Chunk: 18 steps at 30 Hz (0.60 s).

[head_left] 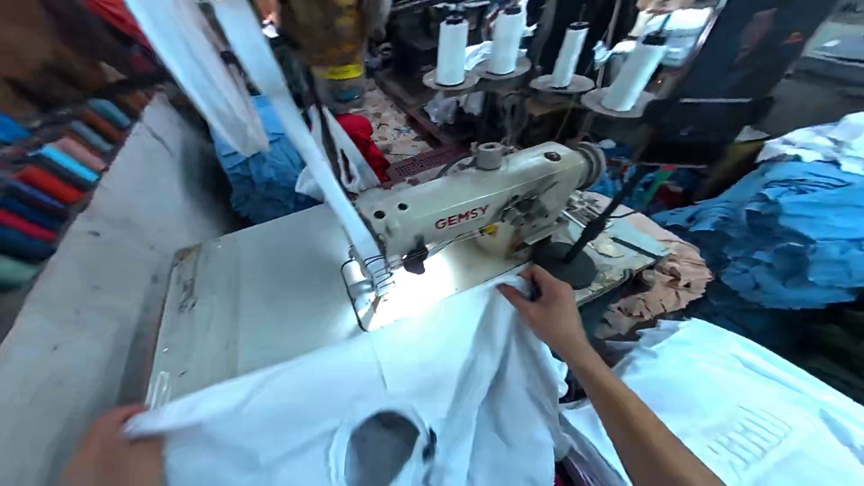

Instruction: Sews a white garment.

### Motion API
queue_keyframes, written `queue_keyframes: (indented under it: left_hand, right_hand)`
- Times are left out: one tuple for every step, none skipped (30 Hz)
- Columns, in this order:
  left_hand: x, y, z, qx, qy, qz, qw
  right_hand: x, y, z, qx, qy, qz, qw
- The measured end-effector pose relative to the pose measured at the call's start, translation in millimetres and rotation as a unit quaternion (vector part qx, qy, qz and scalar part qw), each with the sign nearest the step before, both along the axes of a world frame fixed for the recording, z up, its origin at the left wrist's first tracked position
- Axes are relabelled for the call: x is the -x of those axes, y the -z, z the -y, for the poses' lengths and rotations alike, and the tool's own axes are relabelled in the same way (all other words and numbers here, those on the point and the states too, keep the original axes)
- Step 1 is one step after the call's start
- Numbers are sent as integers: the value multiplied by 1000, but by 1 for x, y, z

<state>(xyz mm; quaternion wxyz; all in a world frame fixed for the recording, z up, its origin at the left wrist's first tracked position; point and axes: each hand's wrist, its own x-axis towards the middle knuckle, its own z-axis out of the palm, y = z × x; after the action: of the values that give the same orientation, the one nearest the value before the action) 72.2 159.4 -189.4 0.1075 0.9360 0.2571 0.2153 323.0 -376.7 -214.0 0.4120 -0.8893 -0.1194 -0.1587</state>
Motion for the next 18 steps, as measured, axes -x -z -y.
queue_keyframes:
  left_hand:
    - [-19,11,2,20,-36,-23,999]
    - [-35,19,11,35,-52,-26,998]
    - [-51,21,29,29,-43,-17,999]
    - [-66,21,53,10,-6,1,1000]
    - [-81,22,82,9,50,22,998]
    - [-94,26,113,23,118,42,992]
    - [-107,33,142,46,186,43,980]
    - [-119,44,167,55,244,32,968]
    - [-130,56,187,48,281,9,959]
    - [-140,65,202,27,297,-35,954]
    - [-147,71,211,-2,298,-66,952]
    - [-154,73,217,-9,296,-81,952]
    - [-159,73,220,0,298,-90,950]
    - [-163,73,221,14,304,-86,949]
    - [-166,72,221,28,310,-80,947]
    - [-167,72,220,37,315,-71,946]
    - [-167,73,219,35,317,-60,946]
    - [-166,74,217,25,314,-58,947]
  right_hand:
    - [-10,10,-18,50,12,-11,999]
    - [-14,20,-33,91,10,-22,996]
    - [-12,26,-48,115,3,-16,993]
    - [-3,30,-62,123,-6,16,992]
    - [10,34,-76,120,-24,43,992]
    - [25,37,-88,116,-47,54,991]
    - [37,41,-98,118,-63,55,990]
    - [43,46,-105,128,-66,50,988]
    - [42,50,-106,146,-53,55,986]
    - [34,52,-103,166,-35,58,984]
    - [23,51,-96,187,-22,53,981]
    - [9,50,-86,202,-21,47,978]
    - [-4,49,-74,210,-34,46,976]
    - [-17,49,-63,213,-55,46,974]
    - [-29,50,-54,216,-77,49,972]
    - [-39,51,-47,218,-95,54,970]
    - [-47,52,-43,219,-106,60,968]
    - [-53,52,-40,219,-110,67,967]
